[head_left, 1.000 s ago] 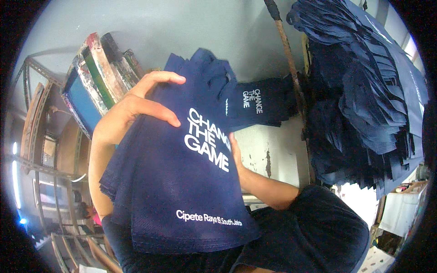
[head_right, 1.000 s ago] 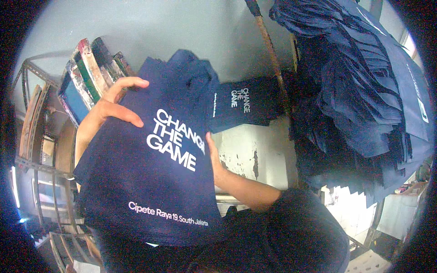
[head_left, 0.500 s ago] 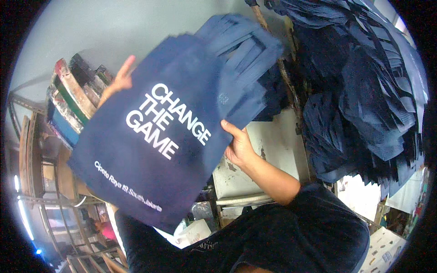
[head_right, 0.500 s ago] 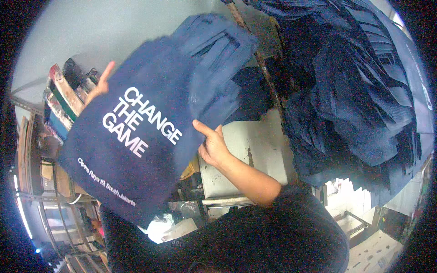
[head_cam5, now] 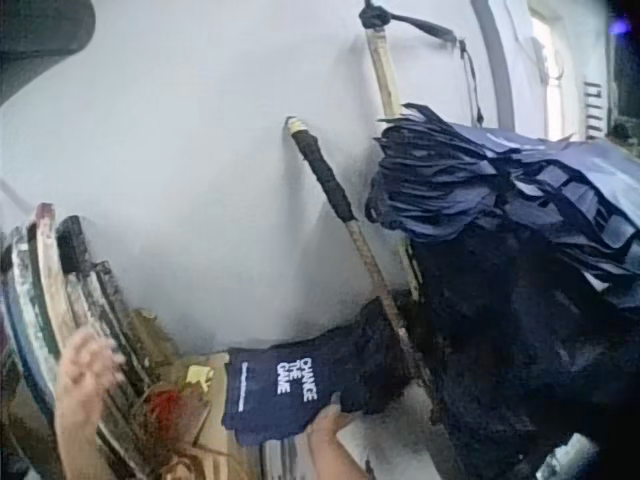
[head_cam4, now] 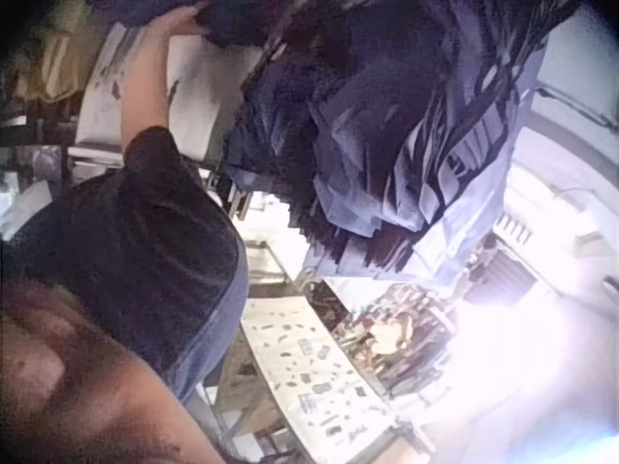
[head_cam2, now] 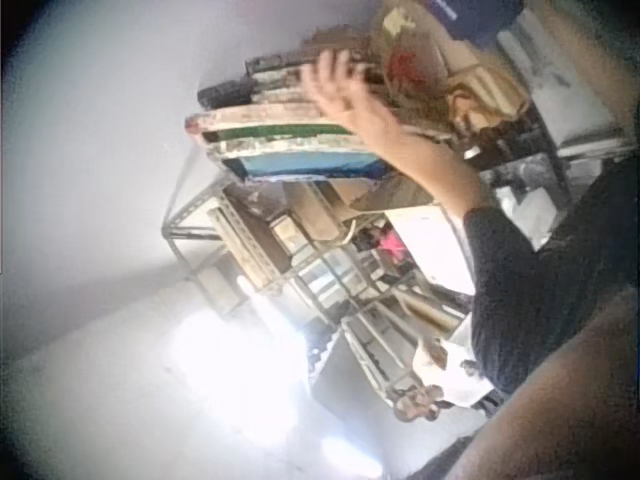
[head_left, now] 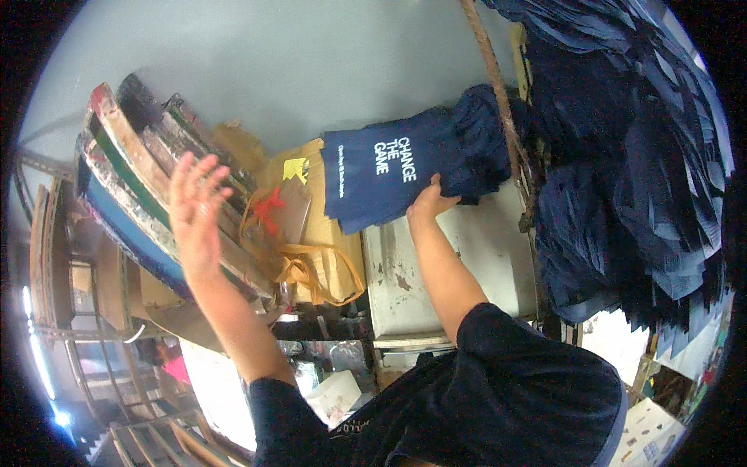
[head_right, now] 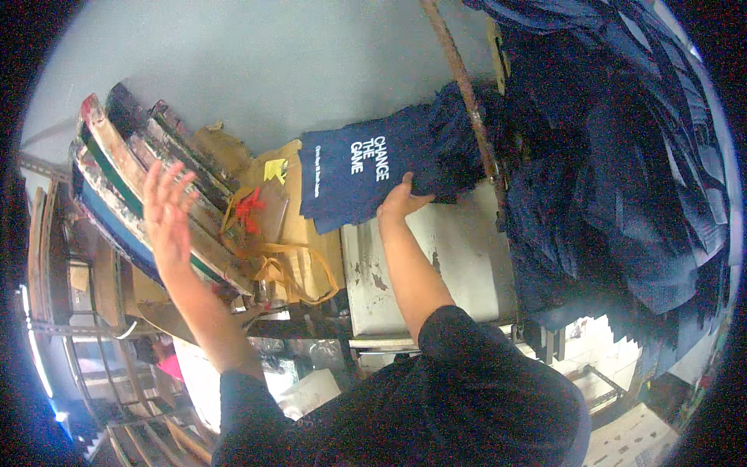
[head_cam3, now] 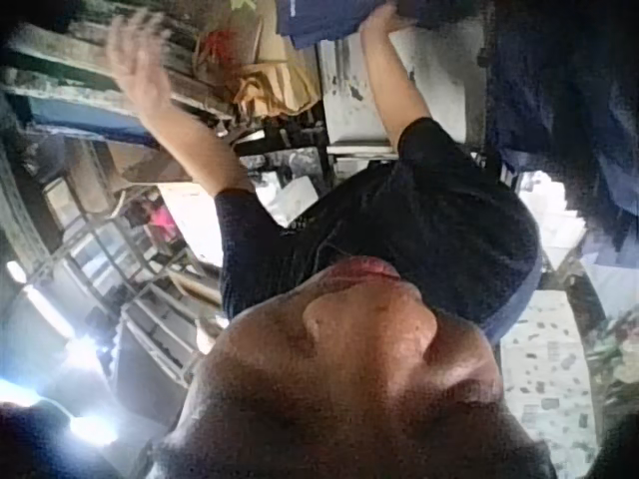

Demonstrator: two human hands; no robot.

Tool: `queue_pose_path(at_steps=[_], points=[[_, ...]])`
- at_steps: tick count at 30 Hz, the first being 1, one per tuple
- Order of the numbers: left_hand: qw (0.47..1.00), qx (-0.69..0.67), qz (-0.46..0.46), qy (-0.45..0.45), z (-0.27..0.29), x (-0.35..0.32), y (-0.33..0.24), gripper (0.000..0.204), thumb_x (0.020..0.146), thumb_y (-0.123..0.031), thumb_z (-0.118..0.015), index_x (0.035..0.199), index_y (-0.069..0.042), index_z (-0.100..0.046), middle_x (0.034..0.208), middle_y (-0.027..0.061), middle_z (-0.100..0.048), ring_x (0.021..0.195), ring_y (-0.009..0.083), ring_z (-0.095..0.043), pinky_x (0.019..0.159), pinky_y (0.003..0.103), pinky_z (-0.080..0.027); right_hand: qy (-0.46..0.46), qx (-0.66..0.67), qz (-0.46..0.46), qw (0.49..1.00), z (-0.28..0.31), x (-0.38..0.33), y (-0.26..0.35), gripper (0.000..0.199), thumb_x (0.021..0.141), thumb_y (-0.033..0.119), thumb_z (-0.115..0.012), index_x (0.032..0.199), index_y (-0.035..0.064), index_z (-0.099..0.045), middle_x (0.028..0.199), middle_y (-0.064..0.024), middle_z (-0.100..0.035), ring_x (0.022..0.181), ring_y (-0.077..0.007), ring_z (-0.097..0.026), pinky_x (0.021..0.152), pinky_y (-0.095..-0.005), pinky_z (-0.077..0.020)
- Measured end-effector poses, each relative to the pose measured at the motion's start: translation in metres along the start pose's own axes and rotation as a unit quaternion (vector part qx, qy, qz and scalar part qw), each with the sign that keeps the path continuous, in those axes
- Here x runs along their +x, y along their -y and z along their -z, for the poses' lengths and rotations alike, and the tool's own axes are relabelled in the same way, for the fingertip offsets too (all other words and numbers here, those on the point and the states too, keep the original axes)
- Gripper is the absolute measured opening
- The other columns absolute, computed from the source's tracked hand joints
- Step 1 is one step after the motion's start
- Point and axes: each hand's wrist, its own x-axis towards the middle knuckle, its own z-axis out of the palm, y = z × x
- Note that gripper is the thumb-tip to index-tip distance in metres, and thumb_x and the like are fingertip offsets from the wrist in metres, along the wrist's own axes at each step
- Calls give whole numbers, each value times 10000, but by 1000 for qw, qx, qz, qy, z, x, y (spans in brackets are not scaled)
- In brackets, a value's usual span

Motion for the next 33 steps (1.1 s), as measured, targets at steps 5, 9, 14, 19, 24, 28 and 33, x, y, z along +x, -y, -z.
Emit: queue_pose_path(at_steps=[5,9,14,19,24,28,33], points=[[995,-94,14,-3,-53,-64,17,839,741,-406,-759,1377,-38,-354,1240,144,-535,1113,259,-540,897,388,-458,-157,-266,-91,947,-7,0,35,990,737,378,-744,1437,62,-121,1283,-238,-408,1099,-354,-547,888,-483,-512],[984,-163,67,-12,-75,-106,45,792,740,-327,-773,1364,-39,-379,1217,131,-546,1092,259,-548,897,390,-452,-139,-34,-158,977,-3,-4,34,1027,691,474,-764,1418,107,-139,1303,-218,-395,1088,-360,-553,926,-537,-488],[971,-195,112,-75,-77,-147,63,666,776,-261,-727,1328,-42,-425,1198,121,-553,1071,238,-552,857,353,-444,-6,54,-170,984,5,5,21,979,685,470,-777,1413,119,-225,1365,-144,-412,1136,-340,-519,968,-547,-427],[967,-192,108,-129,-63,-167,62,638,784,-288,-721,1306,-51,-441,1161,105,-559,1051,229,-552,864,345,-447,70,39,-253,964,10,32,11,858,661,422,-810,1305,25,-406,1212,-136,-556,1122,-328,-525,944,-539,-434],[962,-175,105,-180,-60,-189,62,597,802,-294,-717,1282,-59,-453,1122,99,-563,1030,225,-551,864,345,-455,61,-58,-117,990,-5,20,-6,793,683,290,-794,1311,27,-387,1235,-133,-532,1089,-322,-542,910,-510,-465],[963,-143,69,-217,-72,-192,60,476,812,-214,-694,1210,-42,-497,1061,94,-589,968,197,-569,837,328,-457,176,-68,-115,975,9,84,-17,970,652,119,-800,1400,-16,-196,1337,-183,-437,1163,-322,-497,968,-471,-435],[951,-103,8,-291,-84,-212,28,338,799,-110,-674,1102,-25,-552,958,78,-622,864,141,-575,752,264,-446,185,-230,183,938,-37,-6,34,1034,655,111,-774,1439,-24,-114,1379,-215,-394,1257,-330,-419,1079,-390,-308]])
